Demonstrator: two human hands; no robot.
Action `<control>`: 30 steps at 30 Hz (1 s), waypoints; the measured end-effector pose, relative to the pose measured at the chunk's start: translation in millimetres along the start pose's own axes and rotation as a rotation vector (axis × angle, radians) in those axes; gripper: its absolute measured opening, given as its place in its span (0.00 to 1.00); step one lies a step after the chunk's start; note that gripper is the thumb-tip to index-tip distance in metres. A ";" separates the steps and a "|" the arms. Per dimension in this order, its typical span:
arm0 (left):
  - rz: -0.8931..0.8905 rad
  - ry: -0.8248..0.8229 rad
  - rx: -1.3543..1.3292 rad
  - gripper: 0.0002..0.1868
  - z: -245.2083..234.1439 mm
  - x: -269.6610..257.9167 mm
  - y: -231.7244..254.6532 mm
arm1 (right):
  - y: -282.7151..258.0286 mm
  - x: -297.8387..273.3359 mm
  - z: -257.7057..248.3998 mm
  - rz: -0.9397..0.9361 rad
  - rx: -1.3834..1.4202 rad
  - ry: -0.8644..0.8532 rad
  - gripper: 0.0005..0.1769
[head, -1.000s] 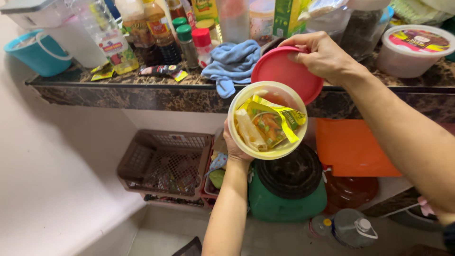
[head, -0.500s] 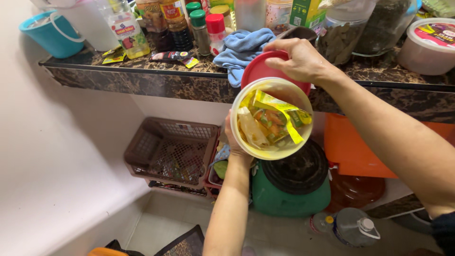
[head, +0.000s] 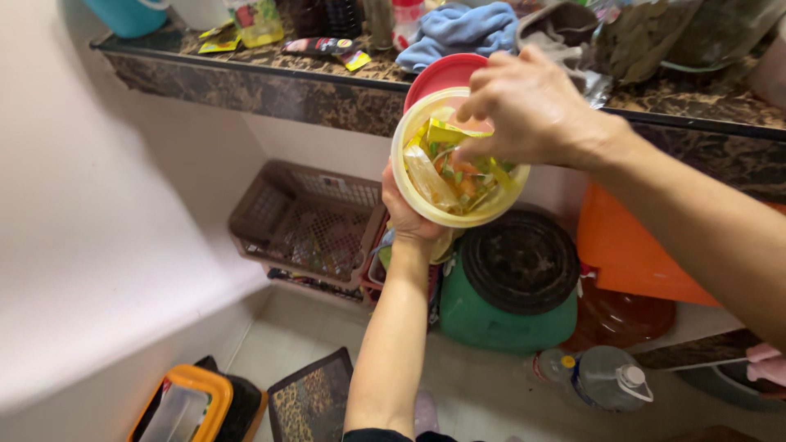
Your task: The person wipes the kitchen counter with cloths, rinses a cloth in the sink, wipes a plastic basket, then opens plastic containers and sorts small seasoning packets into a pink-lidded container before closing the lids and arranging the containers on the shelf.
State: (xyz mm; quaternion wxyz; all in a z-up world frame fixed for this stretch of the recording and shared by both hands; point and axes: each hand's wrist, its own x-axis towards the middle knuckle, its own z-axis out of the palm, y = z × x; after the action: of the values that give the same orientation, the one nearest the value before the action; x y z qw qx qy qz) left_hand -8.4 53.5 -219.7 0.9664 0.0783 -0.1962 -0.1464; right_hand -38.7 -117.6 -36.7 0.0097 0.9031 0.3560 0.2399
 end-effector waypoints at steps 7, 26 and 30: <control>0.058 0.037 -0.023 0.32 3.5 -45.7 24.8 | -48.1 14.3 33.4 -0.048 -0.248 -0.075 0.25; 0.198 0.154 0.038 0.33 -69.8 -95.3 189.6 | -151.4 162.2 73.5 0.091 0.191 -0.142 0.11; 0.186 0.145 0.036 0.33 -85.9 -85.9 253.2 | -179.0 214.0 87.1 0.084 0.190 -0.111 0.08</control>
State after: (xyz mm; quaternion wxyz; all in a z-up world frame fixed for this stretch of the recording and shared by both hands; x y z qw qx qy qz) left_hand 14.4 327.7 -275.7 0.9859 0.0873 -0.1351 -0.0464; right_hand 20.5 167.9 -56.2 -0.0662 0.9259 0.3381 0.1549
